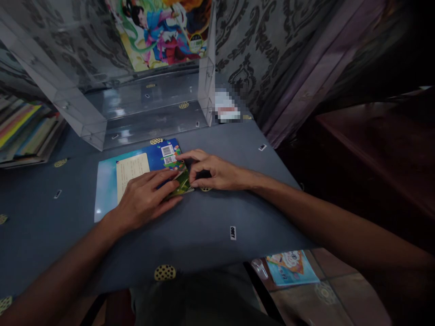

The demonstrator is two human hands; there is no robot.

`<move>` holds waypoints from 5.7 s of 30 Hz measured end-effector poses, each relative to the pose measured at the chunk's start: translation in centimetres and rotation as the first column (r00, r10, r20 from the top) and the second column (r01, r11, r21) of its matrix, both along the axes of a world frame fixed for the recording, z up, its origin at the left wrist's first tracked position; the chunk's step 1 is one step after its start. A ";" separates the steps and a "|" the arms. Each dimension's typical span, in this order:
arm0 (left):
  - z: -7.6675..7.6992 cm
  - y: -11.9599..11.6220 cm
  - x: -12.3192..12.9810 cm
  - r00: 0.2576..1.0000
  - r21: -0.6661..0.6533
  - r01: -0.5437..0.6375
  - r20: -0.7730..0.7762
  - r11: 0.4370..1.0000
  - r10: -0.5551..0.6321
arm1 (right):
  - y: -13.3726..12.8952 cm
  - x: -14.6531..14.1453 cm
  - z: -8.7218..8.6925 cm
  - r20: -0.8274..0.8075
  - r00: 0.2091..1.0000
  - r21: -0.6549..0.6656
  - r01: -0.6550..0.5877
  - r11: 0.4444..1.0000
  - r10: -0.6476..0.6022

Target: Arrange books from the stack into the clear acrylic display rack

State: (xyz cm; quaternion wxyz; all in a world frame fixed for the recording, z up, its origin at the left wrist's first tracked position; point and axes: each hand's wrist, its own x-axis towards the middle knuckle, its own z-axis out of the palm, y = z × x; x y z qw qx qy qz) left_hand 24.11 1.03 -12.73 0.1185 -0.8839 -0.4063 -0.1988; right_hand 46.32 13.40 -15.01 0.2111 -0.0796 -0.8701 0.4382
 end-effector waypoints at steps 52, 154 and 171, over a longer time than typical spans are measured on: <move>-0.2 -0.1 0.2 1.000 0.019 -0.019 -0.015 1.000 0.019 | 0.9 0.4 -0.3 -0.024 0.998 0.025 -0.049 0.999 0.049; -0.8 -0.6 1.1 0.981 0.004 -0.144 0.133 0.990 0.143 | -2.6 0.3 -1.0 -0.173 0.961 -0.064 0.210 0.976 -0.218; -0.8 -0.7 1.1 0.990 0.022 -0.086 0.116 0.996 0.083 | -2.6 1.0 -1.4 -0.192 0.970 0.106 0.173 0.979 -0.151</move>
